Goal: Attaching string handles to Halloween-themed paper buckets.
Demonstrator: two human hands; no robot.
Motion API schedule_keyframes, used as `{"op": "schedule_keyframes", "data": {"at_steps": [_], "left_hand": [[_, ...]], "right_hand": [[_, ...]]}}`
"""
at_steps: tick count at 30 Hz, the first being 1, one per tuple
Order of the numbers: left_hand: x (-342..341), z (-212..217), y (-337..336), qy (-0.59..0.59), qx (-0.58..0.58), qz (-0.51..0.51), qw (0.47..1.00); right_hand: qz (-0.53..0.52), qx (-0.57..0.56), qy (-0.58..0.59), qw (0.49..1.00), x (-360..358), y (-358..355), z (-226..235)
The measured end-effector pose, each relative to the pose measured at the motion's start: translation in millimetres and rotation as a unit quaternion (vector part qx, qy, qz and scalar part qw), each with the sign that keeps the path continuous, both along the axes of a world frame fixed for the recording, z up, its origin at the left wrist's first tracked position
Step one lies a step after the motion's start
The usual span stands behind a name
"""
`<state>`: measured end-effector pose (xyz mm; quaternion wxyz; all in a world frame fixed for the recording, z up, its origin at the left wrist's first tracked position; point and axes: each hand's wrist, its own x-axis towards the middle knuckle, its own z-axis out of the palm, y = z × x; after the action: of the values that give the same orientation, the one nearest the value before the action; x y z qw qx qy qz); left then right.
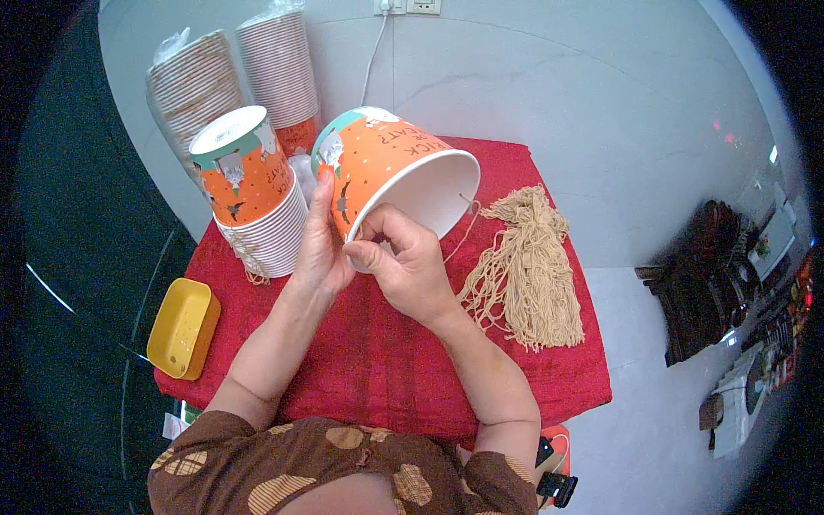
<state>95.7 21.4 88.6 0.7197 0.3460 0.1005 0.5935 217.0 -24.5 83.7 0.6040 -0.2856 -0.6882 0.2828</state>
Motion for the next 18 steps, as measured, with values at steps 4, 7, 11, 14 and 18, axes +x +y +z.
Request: {"op": "schedule_keyframes", "data": {"at_steps": [4,7,11,14,18], "left_hand": [[-2.7,-6.1,5.8,-0.019,0.026,0.027,0.999],[-6.1,-10.6,10.9,-0.020,0.048,0.074,0.996],[-1.9,-4.6,9.8,-0.072,0.060,0.137,0.986],[-2.2,-11.7,17.1,-0.076,0.064,0.127,0.987],[-2.6,-13.7,17.7,-0.048,0.070,0.153,0.985]], "right_hand": [[0.004,0.005,0.024,1.000,-4.1,3.2,-5.2],[-0.039,0.049,0.029,0.998,-9.3,4.1,-9.4],[-0.178,0.238,-0.098,0.950,-11.7,3.7,-3.3],[-0.256,0.361,-0.160,0.883,-14.4,3.3,0.4],[-0.336,0.374,-0.258,0.825,-17.6,-1.3,-1.5]]}}
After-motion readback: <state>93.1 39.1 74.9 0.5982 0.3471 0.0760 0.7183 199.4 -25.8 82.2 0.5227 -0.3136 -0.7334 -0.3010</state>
